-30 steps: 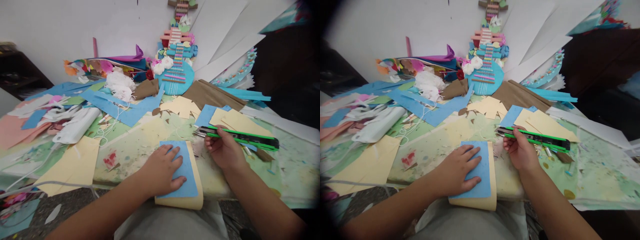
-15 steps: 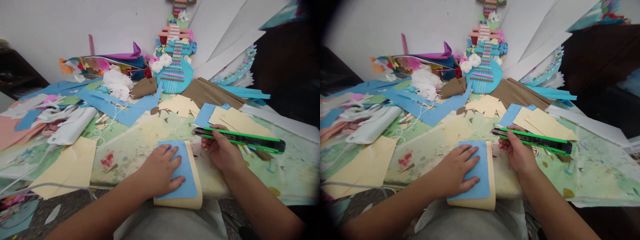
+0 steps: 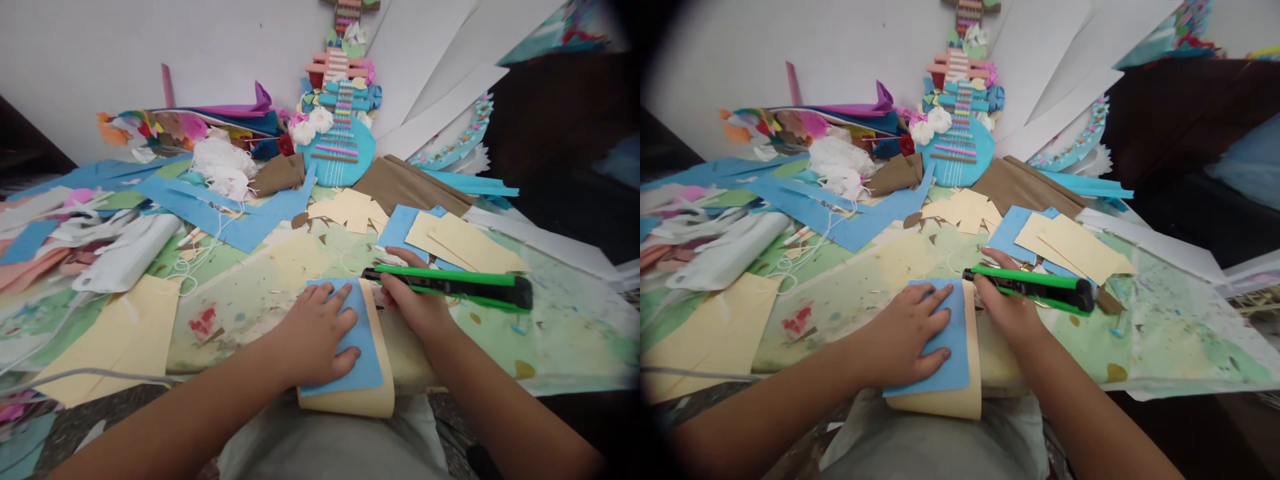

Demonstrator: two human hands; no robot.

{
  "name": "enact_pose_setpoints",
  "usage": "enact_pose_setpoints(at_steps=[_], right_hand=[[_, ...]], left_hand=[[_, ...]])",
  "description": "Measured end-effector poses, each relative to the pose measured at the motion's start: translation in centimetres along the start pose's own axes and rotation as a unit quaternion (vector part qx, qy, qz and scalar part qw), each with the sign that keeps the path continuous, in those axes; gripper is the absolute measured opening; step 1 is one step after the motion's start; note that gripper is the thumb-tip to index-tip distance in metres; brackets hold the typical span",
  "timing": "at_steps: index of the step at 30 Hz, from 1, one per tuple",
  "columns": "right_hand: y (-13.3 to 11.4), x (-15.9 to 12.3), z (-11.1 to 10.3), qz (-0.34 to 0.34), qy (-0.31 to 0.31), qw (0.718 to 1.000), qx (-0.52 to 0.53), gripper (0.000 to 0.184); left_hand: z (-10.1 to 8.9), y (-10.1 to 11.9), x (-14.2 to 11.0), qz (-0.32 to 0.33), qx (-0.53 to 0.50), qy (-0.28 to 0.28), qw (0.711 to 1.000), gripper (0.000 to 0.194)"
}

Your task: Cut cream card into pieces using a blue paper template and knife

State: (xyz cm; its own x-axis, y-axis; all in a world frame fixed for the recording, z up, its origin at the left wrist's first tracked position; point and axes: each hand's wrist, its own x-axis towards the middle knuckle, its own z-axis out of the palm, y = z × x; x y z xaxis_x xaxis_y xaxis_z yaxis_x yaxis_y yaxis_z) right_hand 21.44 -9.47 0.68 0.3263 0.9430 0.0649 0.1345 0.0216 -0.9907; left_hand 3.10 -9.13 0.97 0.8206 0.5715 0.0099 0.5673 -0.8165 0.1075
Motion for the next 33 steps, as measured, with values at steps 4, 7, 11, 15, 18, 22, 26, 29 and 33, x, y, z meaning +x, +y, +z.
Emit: enact_pose_setpoints(at_steps=[4, 7, 11, 15, 18, 22, 26, 29, 33], right_hand=[[0.1, 0.1, 0.1, 0.063, -0.039, 0.997, -0.002, 0.025], [0.1, 0.4, 0.2, 0.087, -0.061, 0.992, 0.064, 0.028], [0.0, 0.8, 0.1, 0.092, -0.057, 0.986, 0.123, 0.035], [0.2, 0.9, -0.2, 0.041, 0.041, 0.995, 0.076, 0.029], [0.4, 0.7, -0.4, -0.021, 0.104, 0.994, 0.013, 0.027], [0.4, 0.5, -0.3, -0.031, 0.075, 0.996, 0.023, 0.043], [0.4, 0.8, -0.1, -0.007, 0.015, 0.998, 0.06, 0.043], [0.3, 0.9, -0.3, -0.01, -0.009, 1.0, 0.008, 0.038], [0.3, 0.9, -0.2, -0.085, -0.009, 0.987, -0.137, 0.025]], left_hand=[[-0.1, 0.1, 0.0, 0.001, 0.007, -0.006, 1.0, 0.046], [-0.1, 0.4, 0.0, -0.004, 0.016, -0.005, 1.0, 0.046], [0.1, 0.7, 0.2, -0.018, 0.021, 0.006, 1.0, 0.049], [0.4, 1.0, 0.3, -0.04, 0.016, 0.013, 0.999, 0.056], [0.7, 1.0, 0.4, -0.05, 0.013, 0.014, 0.999, 0.061], [1.0, 1.0, 0.3, -0.05, 0.022, 0.028, 0.998, 0.061], [1.2, 0.9, 0.2, -0.045, 0.027, 0.041, 0.998, 0.06], [1.2, 1.0, 0.2, -0.045, 0.029, 0.045, 0.998, 0.06], [1.1, 1.1, 0.1, -0.047, 0.029, 0.044, 0.997, 0.06]])
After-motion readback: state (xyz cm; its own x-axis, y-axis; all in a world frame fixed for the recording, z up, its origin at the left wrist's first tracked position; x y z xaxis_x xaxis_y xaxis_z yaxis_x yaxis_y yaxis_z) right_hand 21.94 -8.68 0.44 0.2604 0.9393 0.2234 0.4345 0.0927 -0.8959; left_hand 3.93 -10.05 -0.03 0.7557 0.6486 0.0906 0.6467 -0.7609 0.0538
